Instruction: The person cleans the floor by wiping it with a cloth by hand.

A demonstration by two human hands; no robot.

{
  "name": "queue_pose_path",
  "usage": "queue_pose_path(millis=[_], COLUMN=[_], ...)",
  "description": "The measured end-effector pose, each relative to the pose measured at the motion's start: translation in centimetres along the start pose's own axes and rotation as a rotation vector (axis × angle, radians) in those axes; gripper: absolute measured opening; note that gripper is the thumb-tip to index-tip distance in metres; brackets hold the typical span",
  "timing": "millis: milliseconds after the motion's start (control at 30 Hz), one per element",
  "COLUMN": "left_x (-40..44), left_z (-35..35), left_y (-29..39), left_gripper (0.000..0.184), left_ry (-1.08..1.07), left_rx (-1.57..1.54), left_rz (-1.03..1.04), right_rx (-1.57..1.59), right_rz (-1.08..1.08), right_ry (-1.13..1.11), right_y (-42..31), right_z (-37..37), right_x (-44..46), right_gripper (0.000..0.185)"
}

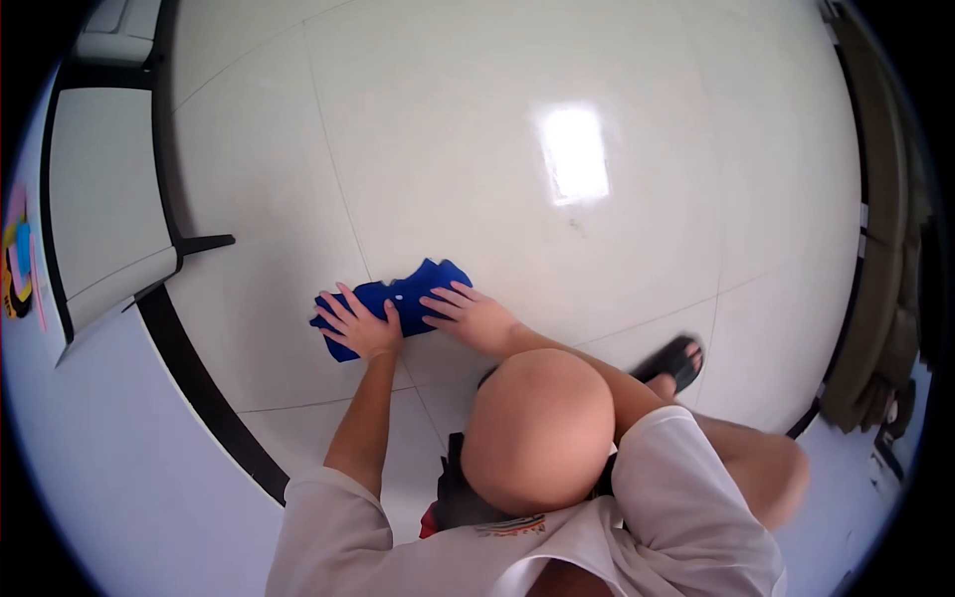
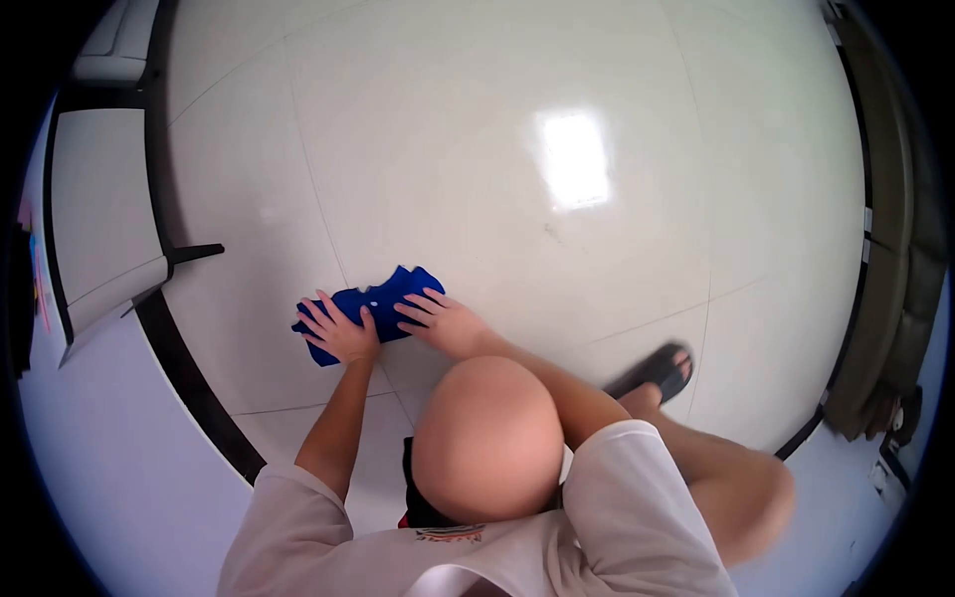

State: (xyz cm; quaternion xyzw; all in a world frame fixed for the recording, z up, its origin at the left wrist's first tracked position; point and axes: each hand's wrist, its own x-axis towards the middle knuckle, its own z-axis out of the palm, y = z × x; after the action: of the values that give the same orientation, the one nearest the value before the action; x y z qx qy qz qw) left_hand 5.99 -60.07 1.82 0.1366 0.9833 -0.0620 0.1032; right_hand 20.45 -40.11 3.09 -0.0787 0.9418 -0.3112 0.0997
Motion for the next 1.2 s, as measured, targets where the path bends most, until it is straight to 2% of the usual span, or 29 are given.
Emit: queue_pose_path(millis=[167,367,467,567,667,767,867,967,1000,1133,1167,1200], left_x=[-0.5,-0.6,-1.4,-3.8,-5.2,-6.8,-8.3,-10.3,-11.0,-15.9,-17.6,-19.6], left_z=[0.8,3.0,4.4,4.7,5.5,5.4,5.3,5.3,3.4,2.5,1.4,2.7], left_y=[0.1,0.0,1.2,6.0,11.0,17.5,24.2,30.1,32.7,41.0,43.1,44.9], left_gripper=[0.099,0.091,0.088,0.088,0.084,0.080,0.082,0.083,0.085,0.092,0.094,0.095], left_ry=[0.132,0.246,0.254,0.211,0.169,0.147,0.080,0.028,-0.133,-0.222,-0.293,-0.259], left_rx=[-0.038,-0.026,-0.043,-0.087,-0.045,-0.070,-0.079,-0.119,-0.144,-0.297,-0.397,-0.443], left_rz=[0.073,0.056,-0.163,-0.538,-0.670,-0.675,-0.659,-0.578,-0.567,-0.335,-0.240,-0.126], right_rx=[0.071,0.050,-0.058,-0.144,-0.158,-0.133,-0.163,-0.186,-0.172,-0.249,-0.289,-0.311], right_rz=[0.082,0.015,-0.037,-0.088,-0.097,-0.039,-0.108,-0.112,-0.101,-0.018,0.000,0.027], right_ry=[0.009,0.162,0.190,0.194,0.150,0.108,0.276,0.350,0.335,0.241,0.228,0.178], right_y=[-1.8,-0.3,1.5,3.9,6.2,9.2,14.2,18.7,20.2,23.9,24.7,25.0], right_z=[0.0,1.5,1.7,0.5,-1.5,-5.1,-5.6,-8.3,-9.1,-12.4,-13.1,-14.5], right_x=[-0.2,-0.1,0.7,1.9,3.3,2.8,-0.2,-5.7,-7.4,-14.4,-16.3,-18.5], right_gripper=[0.051,0.060,0.068,0.065,0.058,0.051,0.039,0.038,0.042,0.044,0.044,0.040])
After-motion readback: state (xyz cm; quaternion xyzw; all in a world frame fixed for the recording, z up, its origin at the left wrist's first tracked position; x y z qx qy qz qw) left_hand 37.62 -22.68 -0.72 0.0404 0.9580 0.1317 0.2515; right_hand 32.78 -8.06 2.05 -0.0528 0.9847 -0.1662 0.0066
